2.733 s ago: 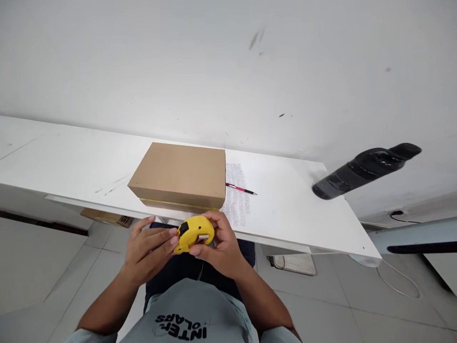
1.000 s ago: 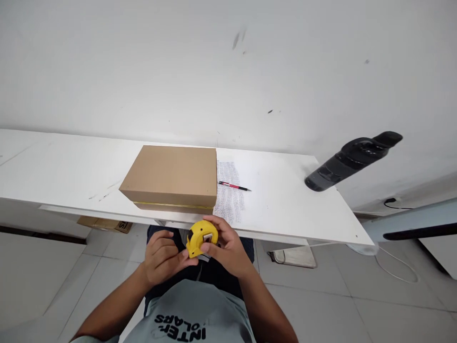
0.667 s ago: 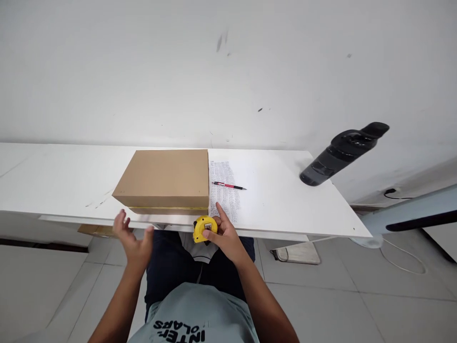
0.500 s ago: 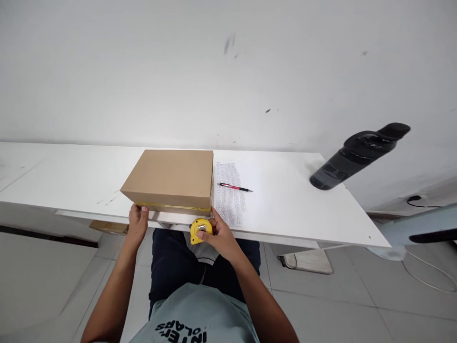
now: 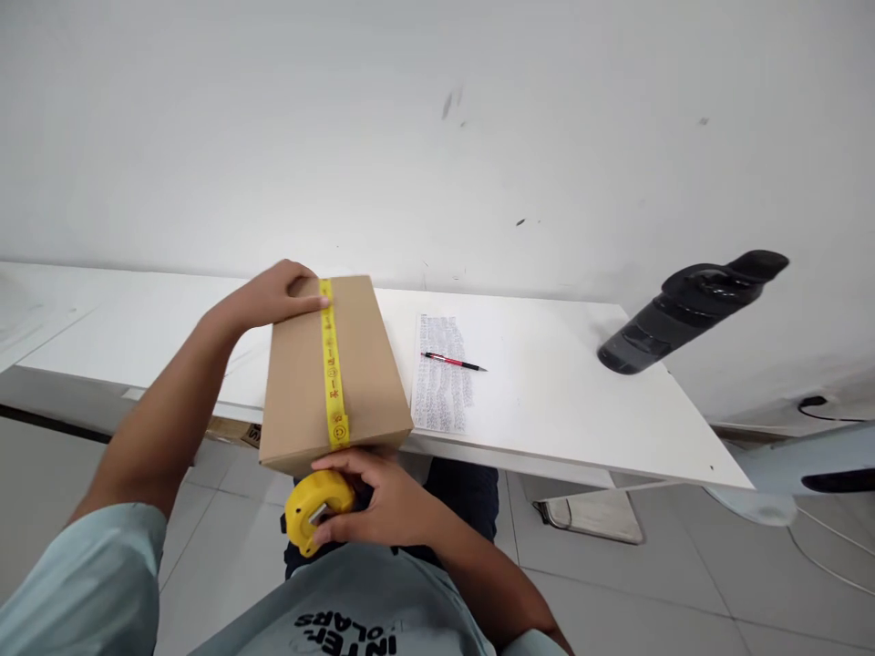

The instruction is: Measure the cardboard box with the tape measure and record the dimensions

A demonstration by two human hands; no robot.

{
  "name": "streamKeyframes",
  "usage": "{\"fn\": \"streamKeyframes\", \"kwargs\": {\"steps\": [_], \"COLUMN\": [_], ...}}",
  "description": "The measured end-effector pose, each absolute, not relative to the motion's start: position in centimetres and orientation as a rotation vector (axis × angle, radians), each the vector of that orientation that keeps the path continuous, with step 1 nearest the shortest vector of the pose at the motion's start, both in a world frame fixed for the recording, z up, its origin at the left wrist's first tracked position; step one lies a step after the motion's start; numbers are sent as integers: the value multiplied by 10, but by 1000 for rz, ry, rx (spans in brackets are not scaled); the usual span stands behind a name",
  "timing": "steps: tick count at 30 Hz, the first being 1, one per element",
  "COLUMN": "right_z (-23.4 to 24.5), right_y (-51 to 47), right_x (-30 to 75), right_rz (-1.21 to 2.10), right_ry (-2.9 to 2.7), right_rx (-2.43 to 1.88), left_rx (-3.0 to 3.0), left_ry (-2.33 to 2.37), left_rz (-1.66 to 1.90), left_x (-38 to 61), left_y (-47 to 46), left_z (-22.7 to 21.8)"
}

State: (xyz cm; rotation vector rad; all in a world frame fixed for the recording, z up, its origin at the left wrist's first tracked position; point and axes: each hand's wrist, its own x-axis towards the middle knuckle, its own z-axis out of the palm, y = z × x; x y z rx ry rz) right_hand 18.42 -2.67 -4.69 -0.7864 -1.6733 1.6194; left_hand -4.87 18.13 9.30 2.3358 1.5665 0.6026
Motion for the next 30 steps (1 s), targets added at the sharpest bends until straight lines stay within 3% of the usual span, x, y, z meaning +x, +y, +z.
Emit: {"fn": "streamKeyframes", "kwargs": {"steps": [3,5,9,12,14,19,25,30], "right_z": [-48,-49,-54,-60,-63,-59,-56,-42], "right_y": [-30,-31,-39,-47,-50,-46,-53,-59], "right_x": [167,160,168,184,192,191,185,192], "right_rz": [1604,1576,1424,1327,1340,1449,1538,1193], "right_ry": [-1665,-1646,-1686,-1619,-1524,-1413,-1331,-1379], "right_rx": [-910,-992,-970,-862,-751,-538,-613,-515], "left_rx": [2373,2367,2347,2358,2462,2928,3104,3135], "left_ry": [1415,1408,1449,1293,1182,576,678,741], "left_rz": [485,600,1077,1534,1618,1450,1133,1254], "left_x": [-22,-12,-19,-36,-43,-44,-50,-81], "left_y": [206,214,181,105,45,-40,-51,-52], "left_z": [77,68,61,49,33,2,8,1]}}
